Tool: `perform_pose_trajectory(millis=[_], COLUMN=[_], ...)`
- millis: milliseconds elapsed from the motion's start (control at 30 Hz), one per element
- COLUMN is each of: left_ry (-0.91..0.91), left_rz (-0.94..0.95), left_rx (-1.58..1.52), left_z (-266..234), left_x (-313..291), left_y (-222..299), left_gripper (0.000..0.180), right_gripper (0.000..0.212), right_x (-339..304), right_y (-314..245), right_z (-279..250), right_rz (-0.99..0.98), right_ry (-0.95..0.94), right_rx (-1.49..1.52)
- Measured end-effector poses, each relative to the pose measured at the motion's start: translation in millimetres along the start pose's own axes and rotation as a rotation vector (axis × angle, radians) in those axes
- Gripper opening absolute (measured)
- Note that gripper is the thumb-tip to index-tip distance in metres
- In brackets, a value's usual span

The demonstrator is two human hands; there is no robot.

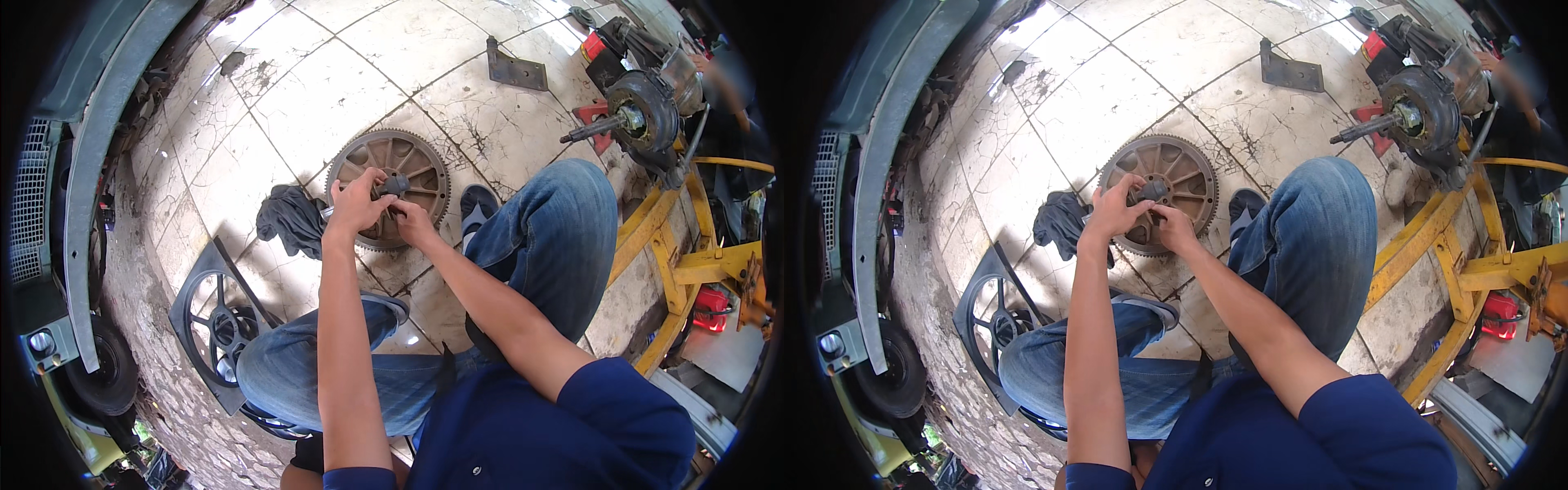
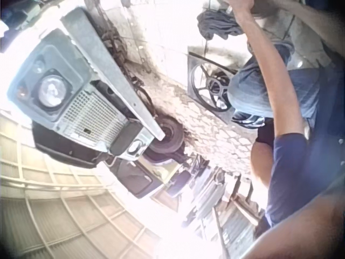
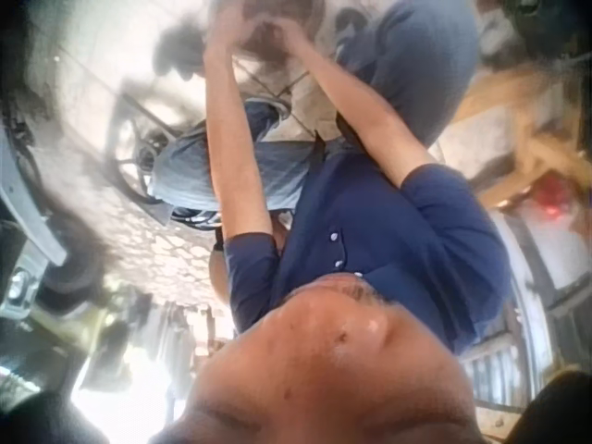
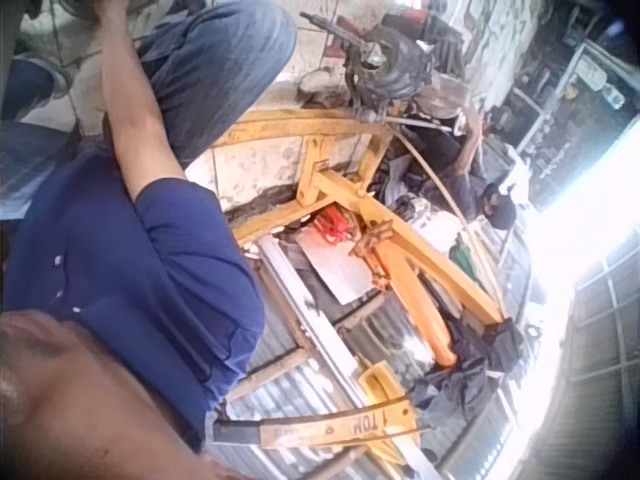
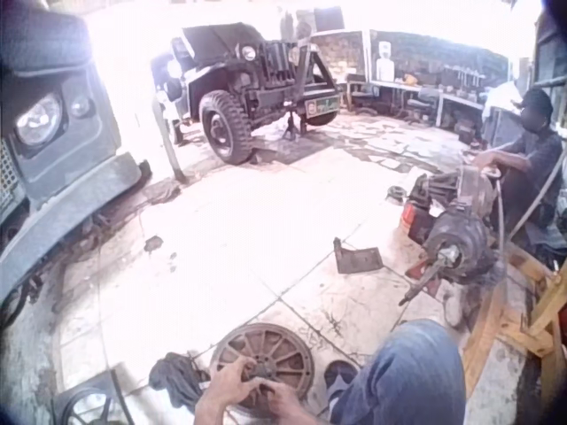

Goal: The person sits on the floor and uses a small tool to scrape and clean a large metal gear. They then use a red sanding block to smooth a small metal part, repeatedly flipping it to sand different edges.

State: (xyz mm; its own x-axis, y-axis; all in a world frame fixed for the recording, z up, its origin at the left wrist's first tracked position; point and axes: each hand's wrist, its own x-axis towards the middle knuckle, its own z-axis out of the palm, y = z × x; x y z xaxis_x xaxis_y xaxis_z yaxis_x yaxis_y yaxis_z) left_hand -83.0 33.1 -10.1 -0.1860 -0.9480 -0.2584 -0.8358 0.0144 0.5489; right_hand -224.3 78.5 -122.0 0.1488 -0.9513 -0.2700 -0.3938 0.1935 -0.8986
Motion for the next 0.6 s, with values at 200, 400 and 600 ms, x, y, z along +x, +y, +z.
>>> perform_pose_trajectory(millis=[200,400,600], left_ry=[-0.131,-0.138,-0.126], left_rz=[-0.067,-0.080,-0.028], left_rx=[0.016,0.039,0.115], left_z=[-4,-6,-6], left_x=[2,0,3], left_y=[10,12,11], left_gripper=[0.048,0.051,0.052], right_gripper=[0.044,0.041,0.041], right_x=[10,7,14], right_y=[17,0,2], right_z=[-2,-5,-5], right_rz=[-0.130,-0.131,-0.045], right_ry=[0.011,0.026,-0.049], right_rx=[-0.088,-0.042,0.122])
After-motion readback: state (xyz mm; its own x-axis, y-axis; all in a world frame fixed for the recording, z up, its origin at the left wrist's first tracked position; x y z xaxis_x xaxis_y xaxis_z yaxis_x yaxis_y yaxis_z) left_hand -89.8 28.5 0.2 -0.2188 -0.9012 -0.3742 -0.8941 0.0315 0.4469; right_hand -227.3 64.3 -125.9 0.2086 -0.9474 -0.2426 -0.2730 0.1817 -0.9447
